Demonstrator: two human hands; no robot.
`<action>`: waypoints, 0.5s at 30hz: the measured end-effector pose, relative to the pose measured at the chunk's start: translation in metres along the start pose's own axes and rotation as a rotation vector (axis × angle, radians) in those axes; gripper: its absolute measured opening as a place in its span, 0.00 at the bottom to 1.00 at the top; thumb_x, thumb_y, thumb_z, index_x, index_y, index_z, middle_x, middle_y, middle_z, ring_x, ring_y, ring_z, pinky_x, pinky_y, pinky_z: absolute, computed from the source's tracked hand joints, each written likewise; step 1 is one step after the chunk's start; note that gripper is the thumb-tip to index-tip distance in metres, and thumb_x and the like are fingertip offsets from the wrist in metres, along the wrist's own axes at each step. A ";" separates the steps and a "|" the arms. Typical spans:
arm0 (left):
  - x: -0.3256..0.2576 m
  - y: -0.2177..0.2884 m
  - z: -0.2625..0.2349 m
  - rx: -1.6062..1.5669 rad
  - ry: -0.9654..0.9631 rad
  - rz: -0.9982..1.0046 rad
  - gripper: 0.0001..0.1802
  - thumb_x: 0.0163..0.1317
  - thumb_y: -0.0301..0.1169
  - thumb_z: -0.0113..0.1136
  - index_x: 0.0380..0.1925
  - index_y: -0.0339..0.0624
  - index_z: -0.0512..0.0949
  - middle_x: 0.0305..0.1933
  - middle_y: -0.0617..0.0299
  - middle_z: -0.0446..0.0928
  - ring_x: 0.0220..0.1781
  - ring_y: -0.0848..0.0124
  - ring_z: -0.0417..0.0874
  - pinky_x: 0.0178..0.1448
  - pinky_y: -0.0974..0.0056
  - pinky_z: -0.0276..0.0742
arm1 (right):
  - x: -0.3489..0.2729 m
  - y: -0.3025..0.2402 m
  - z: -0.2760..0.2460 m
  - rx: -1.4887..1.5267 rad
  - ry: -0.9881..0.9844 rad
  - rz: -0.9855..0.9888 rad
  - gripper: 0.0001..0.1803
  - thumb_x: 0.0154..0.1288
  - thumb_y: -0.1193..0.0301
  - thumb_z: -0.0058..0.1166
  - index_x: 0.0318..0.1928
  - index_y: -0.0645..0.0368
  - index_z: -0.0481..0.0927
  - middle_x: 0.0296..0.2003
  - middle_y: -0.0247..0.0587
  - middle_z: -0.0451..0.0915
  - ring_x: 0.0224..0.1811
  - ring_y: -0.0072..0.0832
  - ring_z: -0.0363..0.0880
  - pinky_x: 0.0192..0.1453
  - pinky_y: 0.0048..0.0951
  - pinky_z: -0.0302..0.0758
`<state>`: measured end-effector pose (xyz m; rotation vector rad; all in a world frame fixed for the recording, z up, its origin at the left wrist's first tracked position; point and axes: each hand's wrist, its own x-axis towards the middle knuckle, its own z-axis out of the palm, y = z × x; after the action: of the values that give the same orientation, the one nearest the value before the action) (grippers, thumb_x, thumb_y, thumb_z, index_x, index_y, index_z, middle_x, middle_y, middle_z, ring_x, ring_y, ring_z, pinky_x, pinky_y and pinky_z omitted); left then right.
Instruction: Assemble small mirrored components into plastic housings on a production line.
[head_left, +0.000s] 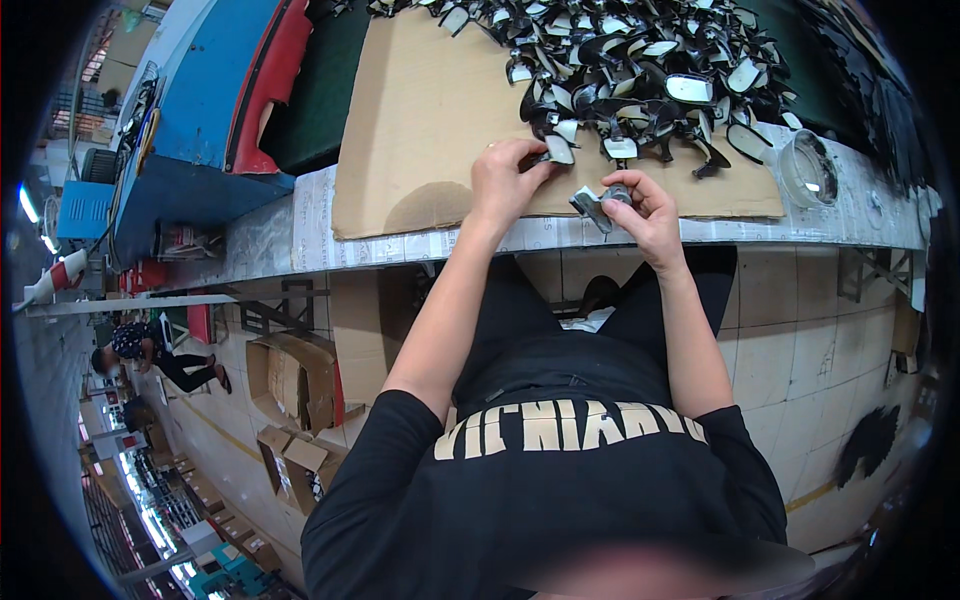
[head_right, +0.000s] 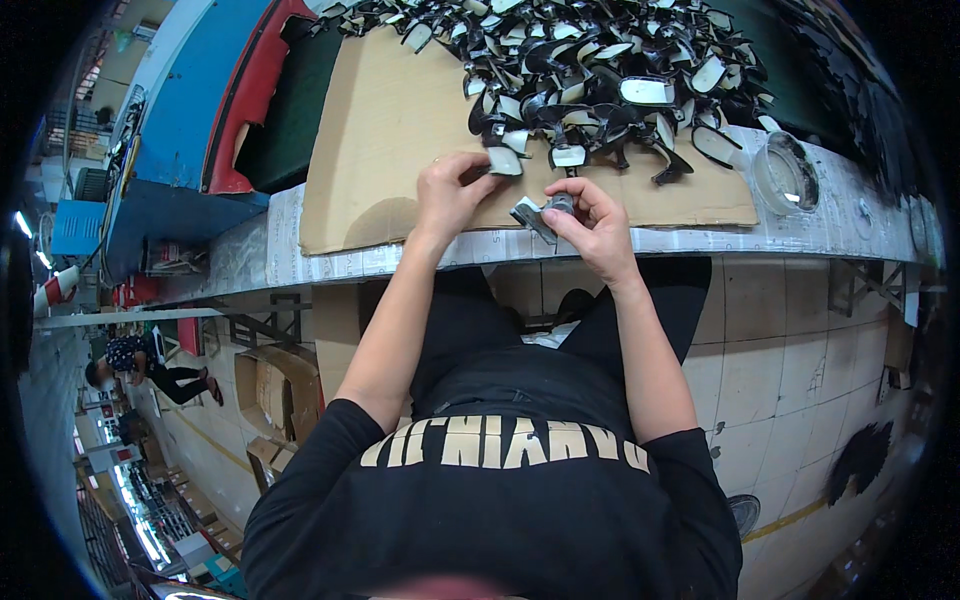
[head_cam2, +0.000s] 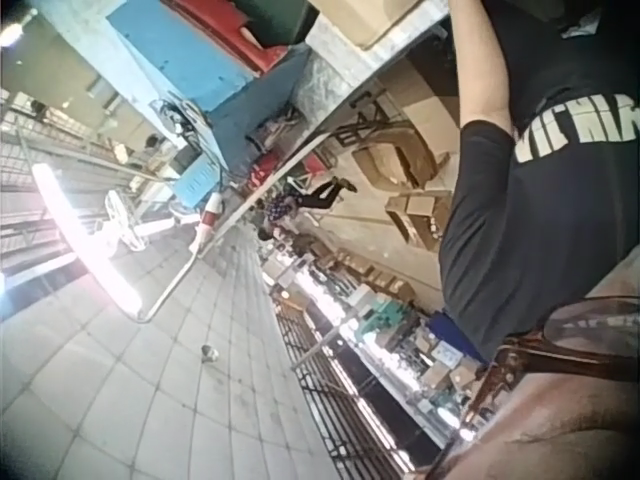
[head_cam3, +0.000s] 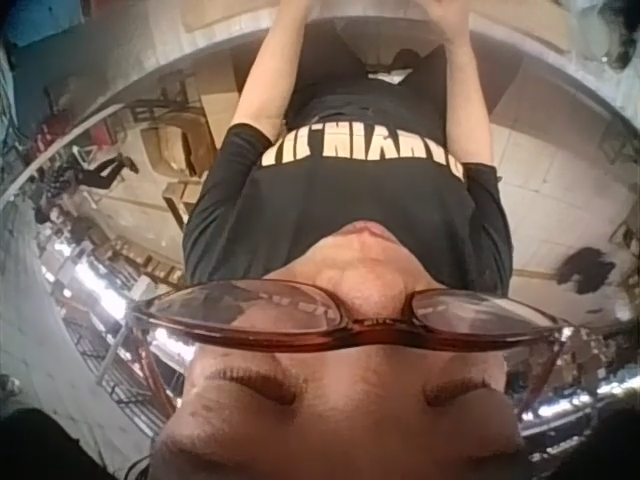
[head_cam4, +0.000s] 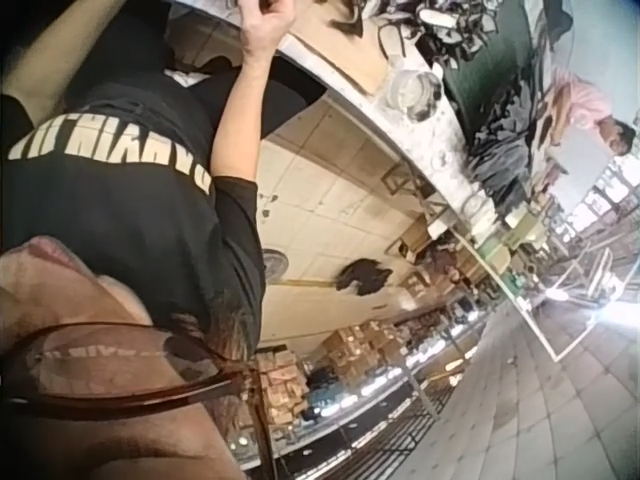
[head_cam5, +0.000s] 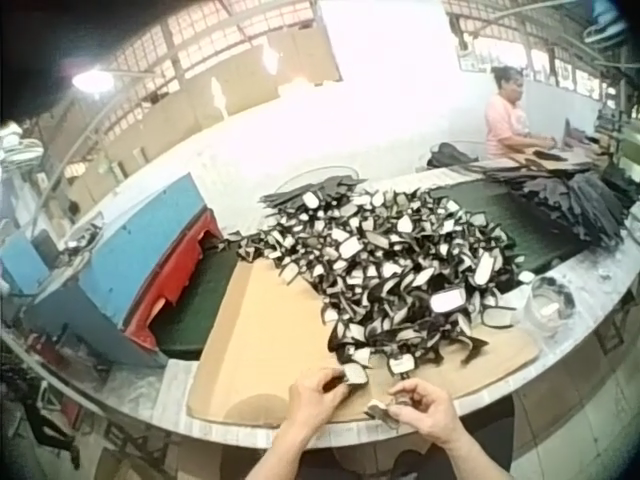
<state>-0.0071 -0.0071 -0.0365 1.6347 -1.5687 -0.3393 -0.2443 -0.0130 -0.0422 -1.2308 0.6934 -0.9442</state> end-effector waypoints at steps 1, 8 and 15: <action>-0.006 0.004 -0.013 -0.155 0.014 -0.095 0.15 0.47 0.30 0.78 0.37 0.41 0.88 0.35 0.55 0.86 0.38 0.63 0.86 0.45 0.59 0.82 | 0.000 0.000 0.000 0.008 -0.004 0.001 0.15 0.67 0.74 0.64 0.53 0.60 0.80 0.35 0.25 0.79 0.35 0.11 0.75 0.41 0.15 0.71; -0.033 0.019 -0.101 0.111 -0.002 -0.061 0.15 0.48 0.26 0.77 0.39 0.39 0.88 0.33 0.56 0.84 0.38 0.65 0.87 0.46 0.62 0.83 | 0.000 0.003 0.001 -0.023 -0.008 -0.043 0.15 0.67 0.75 0.64 0.53 0.61 0.80 0.34 0.25 0.78 0.35 0.11 0.74 0.39 0.15 0.70; -0.062 -0.020 -0.073 0.135 0.105 0.003 0.14 0.51 0.26 0.73 0.39 0.37 0.86 0.47 0.57 0.84 0.48 0.58 0.81 0.56 0.57 0.77 | -0.001 0.003 0.008 -0.069 0.010 -0.045 0.14 0.67 0.76 0.63 0.52 0.61 0.80 0.32 0.23 0.77 0.33 0.08 0.72 0.36 0.14 0.67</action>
<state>0.0459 0.0742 -0.0264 1.7238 -1.5425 -0.1461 -0.2375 -0.0084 -0.0431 -1.3082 0.7142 -0.9713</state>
